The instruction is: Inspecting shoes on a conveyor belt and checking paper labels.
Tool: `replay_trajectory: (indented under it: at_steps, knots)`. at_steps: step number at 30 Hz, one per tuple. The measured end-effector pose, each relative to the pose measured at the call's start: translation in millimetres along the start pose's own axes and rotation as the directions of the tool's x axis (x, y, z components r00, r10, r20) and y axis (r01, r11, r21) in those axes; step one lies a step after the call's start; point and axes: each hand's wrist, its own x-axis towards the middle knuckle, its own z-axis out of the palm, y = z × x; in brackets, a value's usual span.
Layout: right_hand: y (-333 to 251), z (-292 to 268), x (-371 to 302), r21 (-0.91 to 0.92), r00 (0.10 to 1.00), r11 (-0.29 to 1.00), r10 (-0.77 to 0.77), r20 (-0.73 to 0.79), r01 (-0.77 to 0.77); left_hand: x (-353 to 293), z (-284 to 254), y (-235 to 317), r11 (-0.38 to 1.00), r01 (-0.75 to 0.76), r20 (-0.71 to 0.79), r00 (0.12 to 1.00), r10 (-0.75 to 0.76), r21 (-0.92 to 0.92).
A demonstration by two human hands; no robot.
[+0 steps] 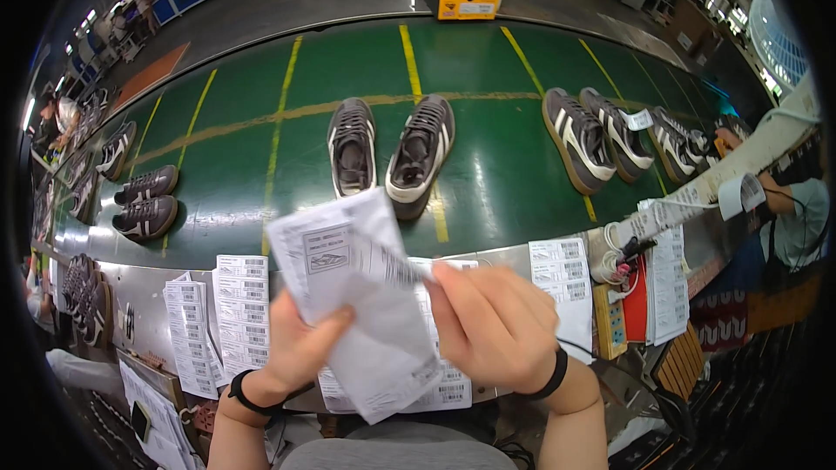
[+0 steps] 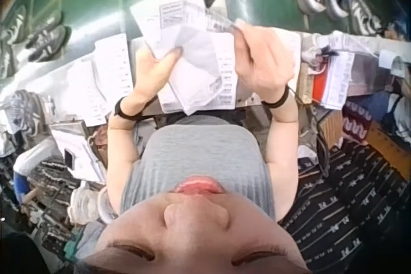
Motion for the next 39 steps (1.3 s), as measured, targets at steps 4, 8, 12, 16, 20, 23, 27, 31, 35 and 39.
replay_trajectory:
  at_steps: [4, 8, 12, 16, 20, 23, 27, 31, 35, 39]
  knots:
    - [27, 33, 12, 0.413, 0.847, 0.911, 0.225, -0.481, -0.007, 4, -85, -1, 0.972, 0.089, -0.371, 0.914, -0.167, -0.219]
    - [131, 153, 25, 0.755, 0.6, 0.456, 0.793, -0.104, -0.471, -11, -131, -3, 0.925, -0.01, -0.504, 0.841, -0.198, -0.38]
    - [187, 227, -5, 0.25, 0.447, 0.399, 0.876, 0.178, -0.882, -23, -139, -7, 0.891, 0.009, -0.512, 0.816, -0.269, -0.454]
    - [150, 180, -13, 0.212, 0.466, 0.422, 0.851, 0.241, -0.881, -7, -135, 7, 0.894, 0.055, -0.401, 0.88, -0.254, -0.445]
    - [53, 86, -23, 0.696, 0.655, 0.04, 0.38, 0.653, -0.717, 32, -91, 24, 0.875, 0.269, 0.078, 0.963, -0.26, -0.402]
    - [11, 33, -50, 0.533, 0.511, 0.079, 0.429, 0.745, -0.843, 62, -19, 8, 0.955, 0.175, 0.425, 0.903, -0.06, -0.237]
    - [57, -34, -97, 0.553, 0.488, 0.196, 0.748, 0.45, -0.81, 123, 1, -33, 0.599, -0.55, 0.371, 0.835, 0.406, 0.582]
    - [109, -64, -154, -0.002, 0.133, 0.154, 0.859, 0.494, -0.988, 187, -11, -84, 0.579, -0.144, 0.249, 0.963, -0.105, 0.802]
    - [103, -59, -167, -0.649, 0.322, 0.513, 0.858, 0.4, -0.562, 203, 2, -120, 0.596, -0.228, 0.258, 0.966, 0.037, 0.77]
    - [71, -35, -106, -0.569, 0.617, 0.653, 0.73, 0.295, -0.5, 191, 47, -123, 0.731, -0.358, 0.446, 0.891, 0.081, 0.581]
